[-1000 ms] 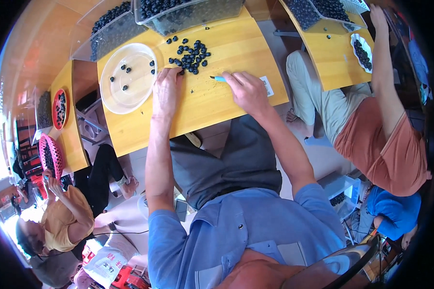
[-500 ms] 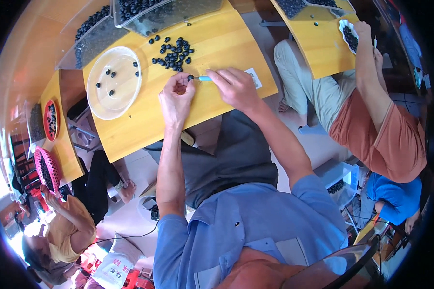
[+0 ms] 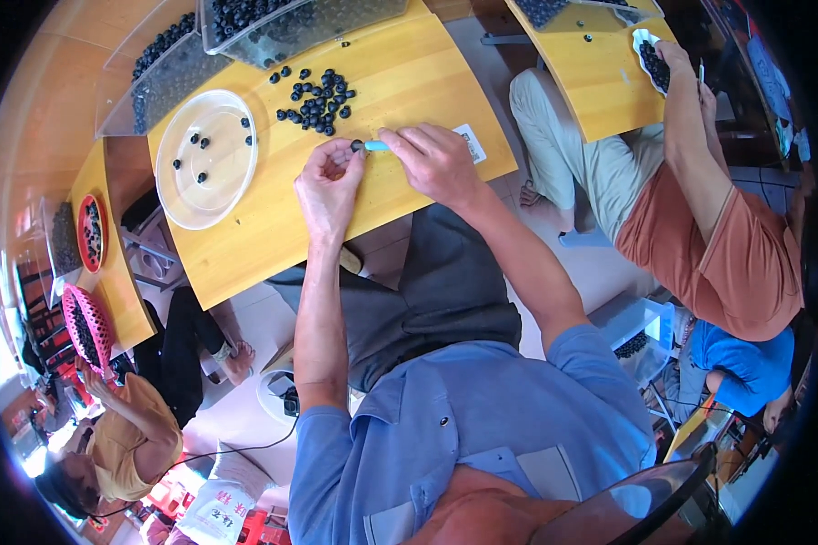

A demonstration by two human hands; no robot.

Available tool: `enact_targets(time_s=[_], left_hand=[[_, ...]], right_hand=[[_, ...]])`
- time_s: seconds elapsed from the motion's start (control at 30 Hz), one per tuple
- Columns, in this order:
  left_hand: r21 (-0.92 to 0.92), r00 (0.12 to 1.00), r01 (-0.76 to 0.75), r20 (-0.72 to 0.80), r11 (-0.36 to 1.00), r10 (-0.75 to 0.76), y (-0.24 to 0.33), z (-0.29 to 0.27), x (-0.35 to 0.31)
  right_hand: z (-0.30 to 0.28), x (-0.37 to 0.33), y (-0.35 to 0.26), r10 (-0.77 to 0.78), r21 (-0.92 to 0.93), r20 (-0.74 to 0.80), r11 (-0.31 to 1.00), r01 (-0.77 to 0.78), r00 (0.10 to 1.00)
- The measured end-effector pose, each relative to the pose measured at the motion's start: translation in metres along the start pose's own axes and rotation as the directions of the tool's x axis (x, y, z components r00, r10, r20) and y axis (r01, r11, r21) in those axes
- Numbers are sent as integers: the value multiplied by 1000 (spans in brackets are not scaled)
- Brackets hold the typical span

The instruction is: The person sorts small black plastic parts on a wooden table, using a blue inspection tool to manipulate them.

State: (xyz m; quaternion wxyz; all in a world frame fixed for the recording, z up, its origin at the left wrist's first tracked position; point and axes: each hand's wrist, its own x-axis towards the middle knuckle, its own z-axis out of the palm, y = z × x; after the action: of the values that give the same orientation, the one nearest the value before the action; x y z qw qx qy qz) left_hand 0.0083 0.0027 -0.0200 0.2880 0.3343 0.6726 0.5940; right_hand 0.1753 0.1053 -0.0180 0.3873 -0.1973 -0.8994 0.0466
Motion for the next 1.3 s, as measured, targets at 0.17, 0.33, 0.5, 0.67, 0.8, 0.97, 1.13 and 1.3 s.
enact_targets(time_s=[0.17,0.33,0.5,0.67,0.8,0.97,1.13,1.3], left_hand=[[20,1000,-6,-18,1000,6,-5,-1,-2],[-285,996,-40,65,958,61,-4,-10,-6],[-287,995,-47,66,957,68,4,-20,-7],[48,950,-188,-244,981,194,-2,-69,6],[248,887,-182,-376,951,268,0,-139,42],[652,902,-122,-241,749,357,10,-155,60],[631,851,-462,118,623,512,10,-97,47],[700,817,-559,372,444,441,13,-41,40]], right_hand=[[1,-1,-1,15,17,-7,1000,-15,1000],[5,-1,2,54,5,40,998,-55,998],[7,-2,2,47,-29,30,999,-46,998],[7,-2,1,93,-55,82,995,-88,992],[4,2,0,66,-35,41,997,-65,997],[4,0,2,67,-32,42,997,-66,997],[7,1,0,70,-28,49,997,-69,996],[4,1,1,72,-39,64,997,-70,995]])
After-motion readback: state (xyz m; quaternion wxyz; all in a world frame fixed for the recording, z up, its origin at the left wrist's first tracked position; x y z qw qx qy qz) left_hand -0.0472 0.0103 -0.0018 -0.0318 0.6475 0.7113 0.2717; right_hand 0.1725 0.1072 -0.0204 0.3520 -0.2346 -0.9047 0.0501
